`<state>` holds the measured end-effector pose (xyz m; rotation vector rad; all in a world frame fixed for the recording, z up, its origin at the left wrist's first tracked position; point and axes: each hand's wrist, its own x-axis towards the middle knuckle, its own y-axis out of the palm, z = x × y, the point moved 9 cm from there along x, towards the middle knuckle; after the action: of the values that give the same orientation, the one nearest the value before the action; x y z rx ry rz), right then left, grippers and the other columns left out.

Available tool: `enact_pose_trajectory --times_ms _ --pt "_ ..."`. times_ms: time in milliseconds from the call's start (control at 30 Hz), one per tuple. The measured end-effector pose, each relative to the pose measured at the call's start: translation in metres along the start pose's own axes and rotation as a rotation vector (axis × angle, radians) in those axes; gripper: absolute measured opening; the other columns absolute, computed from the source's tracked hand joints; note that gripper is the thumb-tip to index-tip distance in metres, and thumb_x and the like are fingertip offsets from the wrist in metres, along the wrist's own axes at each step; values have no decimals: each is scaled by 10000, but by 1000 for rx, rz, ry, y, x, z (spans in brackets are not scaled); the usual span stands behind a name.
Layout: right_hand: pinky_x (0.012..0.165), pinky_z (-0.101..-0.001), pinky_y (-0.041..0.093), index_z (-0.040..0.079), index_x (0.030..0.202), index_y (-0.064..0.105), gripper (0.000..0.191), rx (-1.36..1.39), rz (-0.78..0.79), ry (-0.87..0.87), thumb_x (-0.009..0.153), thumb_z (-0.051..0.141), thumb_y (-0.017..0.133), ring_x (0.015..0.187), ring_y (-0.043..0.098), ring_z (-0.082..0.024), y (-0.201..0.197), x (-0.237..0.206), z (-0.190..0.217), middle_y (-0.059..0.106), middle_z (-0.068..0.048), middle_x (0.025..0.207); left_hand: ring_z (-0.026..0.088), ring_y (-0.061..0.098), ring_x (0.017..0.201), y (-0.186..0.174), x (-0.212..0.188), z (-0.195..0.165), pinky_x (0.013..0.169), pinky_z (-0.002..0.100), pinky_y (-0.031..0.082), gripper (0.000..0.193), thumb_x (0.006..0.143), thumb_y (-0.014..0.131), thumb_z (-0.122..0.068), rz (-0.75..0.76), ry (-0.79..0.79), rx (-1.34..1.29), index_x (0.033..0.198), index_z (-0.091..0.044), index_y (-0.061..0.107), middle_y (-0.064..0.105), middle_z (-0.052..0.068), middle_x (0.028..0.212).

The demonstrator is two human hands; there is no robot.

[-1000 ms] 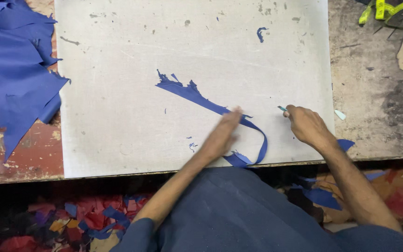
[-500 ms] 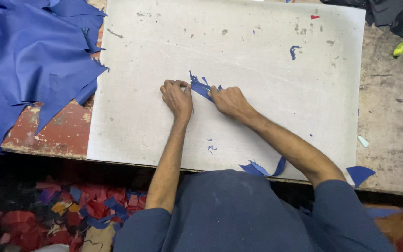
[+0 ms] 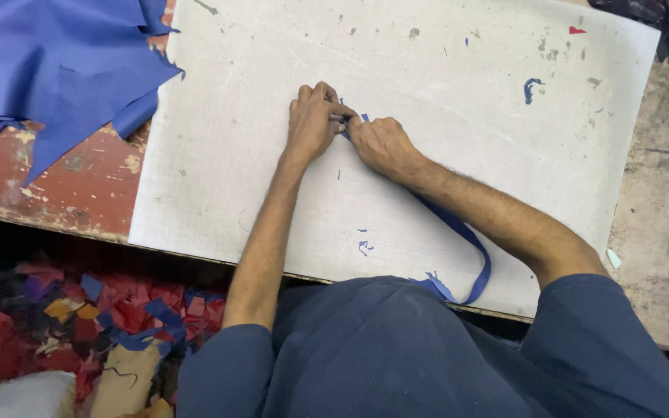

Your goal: The person gathers red fabric pieces from a scrap pile, rolls them into a tight bundle on the worktable, and ties the roll with a blue fabric strip. They then mark the bundle with a white chalk-like marker and attach a printed label around it.

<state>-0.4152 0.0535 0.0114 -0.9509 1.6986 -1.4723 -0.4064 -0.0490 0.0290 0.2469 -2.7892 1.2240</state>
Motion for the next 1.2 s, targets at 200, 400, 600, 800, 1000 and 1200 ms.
enact_pose_trajectory --times_ms 200,400,600,800,1000,1200 --pt "289 -262 430 -57 986 577 174 -144 135 -55 997 107 522 361 561 -85 11 -26 5 578 -29 497 182 498 1020 10 -5 7 923 368 397 263 787 838 -143 -27 57 45 1015 -276 847 631 -49 1106" --pt "272 -260 413 -7 950 537 184 12 254 1 1048 140 484 348 524 -85 8 -112 -6 544 -4 483 204 481 1001 11 -15 5 860 366 389 225 838 814 -182 -114 112 130 1041 -273 846 624 21 1167" --pt "288 -276 414 24 903 524 202 -30 376 57 1064 131 469 365 531 -77 17 -167 -15 547 2 475 188 539 1109 12 -33 -19 938 364 415 222 872 786 -135 -230 106 267 1065 -230 840 636 41 1224" --pt "273 -260 409 6 907 534 177 -29 287 14 1038 113 485 358 535 -70 19 -173 -16 535 12 462 239 570 1034 56 -50 -95 964 454 388 461 668 791 -297 -168 370 192 1061 -57 765 675 83 1044" --pt "265 -269 411 -3 917 540 184 -5 321 61 1044 115 479 343 537 -76 24 -211 -20 533 18 449 207 577 988 76 -49 -90 1013 442 378 158 909 760 -235 -73 325 242 991 -100 747 672 21 973" --pt "267 -274 411 11 910 540 168 15 411 129 1039 86 463 351 542 -89 41 -265 -34 533 8 438 212 568 981 70 -59 -94 997 458 380 102 940 741 -195 -183 392 184 953 -99 710 645 25 983"
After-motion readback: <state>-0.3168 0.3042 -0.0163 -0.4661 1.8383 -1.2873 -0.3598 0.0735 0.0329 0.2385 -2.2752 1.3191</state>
